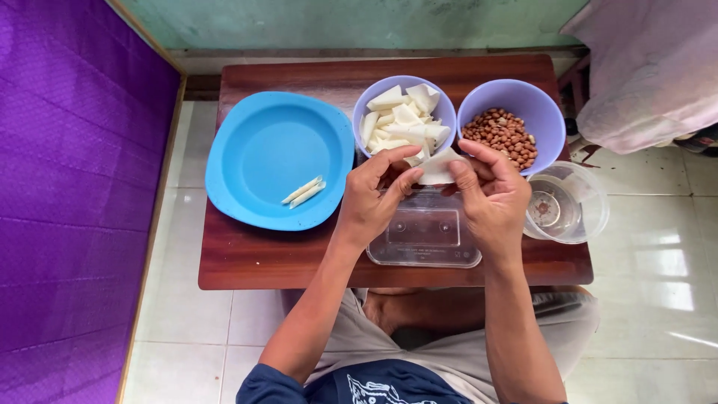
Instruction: Assembling nut rolls by placing sliced vegetables and peanuts onto a thin wrapper and rolling it into a cylinder.
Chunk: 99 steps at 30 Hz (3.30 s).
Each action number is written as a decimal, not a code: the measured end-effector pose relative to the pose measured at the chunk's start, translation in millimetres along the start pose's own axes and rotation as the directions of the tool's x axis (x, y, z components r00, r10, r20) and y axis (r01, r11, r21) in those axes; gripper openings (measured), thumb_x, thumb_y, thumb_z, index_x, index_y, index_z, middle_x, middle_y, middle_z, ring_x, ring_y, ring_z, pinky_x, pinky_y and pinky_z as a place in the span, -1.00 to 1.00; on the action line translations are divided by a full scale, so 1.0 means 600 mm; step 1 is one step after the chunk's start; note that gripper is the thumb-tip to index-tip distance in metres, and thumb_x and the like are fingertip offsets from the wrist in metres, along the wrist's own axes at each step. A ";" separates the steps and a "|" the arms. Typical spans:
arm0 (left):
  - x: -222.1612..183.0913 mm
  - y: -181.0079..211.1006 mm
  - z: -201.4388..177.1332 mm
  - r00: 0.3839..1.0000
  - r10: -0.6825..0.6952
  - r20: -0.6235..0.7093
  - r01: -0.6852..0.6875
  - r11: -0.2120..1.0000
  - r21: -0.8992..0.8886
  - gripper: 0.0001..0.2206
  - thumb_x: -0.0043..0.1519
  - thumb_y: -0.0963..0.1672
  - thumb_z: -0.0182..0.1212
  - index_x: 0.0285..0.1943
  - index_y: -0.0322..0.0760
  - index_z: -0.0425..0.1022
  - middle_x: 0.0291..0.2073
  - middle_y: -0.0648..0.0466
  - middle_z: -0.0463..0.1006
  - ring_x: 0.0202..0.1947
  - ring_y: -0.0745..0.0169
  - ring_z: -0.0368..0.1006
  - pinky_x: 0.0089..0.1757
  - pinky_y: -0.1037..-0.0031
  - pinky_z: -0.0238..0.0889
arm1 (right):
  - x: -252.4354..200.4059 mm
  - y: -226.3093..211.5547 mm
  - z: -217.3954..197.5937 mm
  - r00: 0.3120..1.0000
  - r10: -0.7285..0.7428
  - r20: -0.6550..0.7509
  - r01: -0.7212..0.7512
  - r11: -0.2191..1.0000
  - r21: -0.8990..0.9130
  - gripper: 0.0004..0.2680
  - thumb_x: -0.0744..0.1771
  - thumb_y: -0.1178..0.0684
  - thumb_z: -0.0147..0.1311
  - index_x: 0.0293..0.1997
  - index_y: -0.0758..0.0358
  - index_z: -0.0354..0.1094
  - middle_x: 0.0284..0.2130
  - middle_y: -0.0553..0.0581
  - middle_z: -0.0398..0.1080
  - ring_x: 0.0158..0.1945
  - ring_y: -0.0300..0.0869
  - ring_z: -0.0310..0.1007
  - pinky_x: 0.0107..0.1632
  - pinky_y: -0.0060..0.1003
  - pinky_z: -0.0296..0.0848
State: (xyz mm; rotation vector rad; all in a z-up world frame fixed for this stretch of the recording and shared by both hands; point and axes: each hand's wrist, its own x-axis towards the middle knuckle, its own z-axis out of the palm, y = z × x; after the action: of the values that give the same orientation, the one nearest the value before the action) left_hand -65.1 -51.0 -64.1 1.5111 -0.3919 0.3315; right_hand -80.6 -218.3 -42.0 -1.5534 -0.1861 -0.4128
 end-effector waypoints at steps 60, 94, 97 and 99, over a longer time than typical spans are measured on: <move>-0.089 -0.033 0.014 0.919 -0.333 0.209 0.361 0.925 -0.114 -0.71 0.23 -0.20 0.35 0.15 -0.32 0.57 -0.45 -0.07 0.62 -0.47 0.36 0.51 -0.45 0.58 0.49 | -0.099 0.100 -0.050 0.950 0.287 0.121 -0.299 0.950 0.091 -0.89 0.33 0.28 0.25 -0.15 0.49 0.40 -0.31 0.36 0.52 -0.42 -0.12 0.60 -0.43 -0.28 0.69; -0.135 0.076 0.141 0.961 -0.111 0.252 0.184 0.939 -0.290 -0.82 0.36 -0.22 0.13 0.04 -0.41 0.60 -0.56 -0.01 0.57 -0.50 0.44 0.42 -0.46 0.55 0.42 | -0.157 -0.005 -0.085 0.925 -0.153 -0.349 0.219 0.963 0.158 -0.91 0.31 0.33 -0.10 -0.38 0.39 0.32 -0.59 0.13 0.21 -0.58 -0.37 0.10 -0.57 -0.44 0.19; -0.154 0.074 0.131 0.969 -0.114 0.219 0.172 0.948 -0.269 -0.82 0.37 -0.21 0.12 0.05 -0.41 0.59 -0.56 0.00 0.57 -0.50 0.46 0.43 -0.44 0.57 0.43 | -0.177 -0.012 -0.076 0.938 -0.096 -0.334 0.166 0.968 0.189 -0.92 0.30 0.34 -0.09 -0.34 0.43 0.35 -0.57 0.12 0.22 -0.56 -0.38 0.14 -0.55 -0.45 0.25; -0.165 0.074 0.123 0.962 -0.177 0.210 0.229 0.938 -0.260 -0.82 0.37 -0.19 0.13 0.06 -0.37 0.59 -0.55 -0.01 0.59 -0.51 0.47 0.46 -0.43 0.60 0.48 | -0.190 -0.013 -0.076 0.960 0.024 -0.277 0.055 0.961 0.272 -0.94 0.33 0.31 -0.04 -0.23 0.47 0.35 -0.53 0.24 0.32 -0.55 -0.28 0.21 -0.53 -0.36 0.35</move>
State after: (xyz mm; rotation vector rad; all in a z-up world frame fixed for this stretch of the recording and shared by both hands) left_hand -176.4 -120.2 -67.3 1.2898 -0.4050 -0.0300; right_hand -194.4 -247.3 -77.8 -1.2039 -0.0343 -0.5876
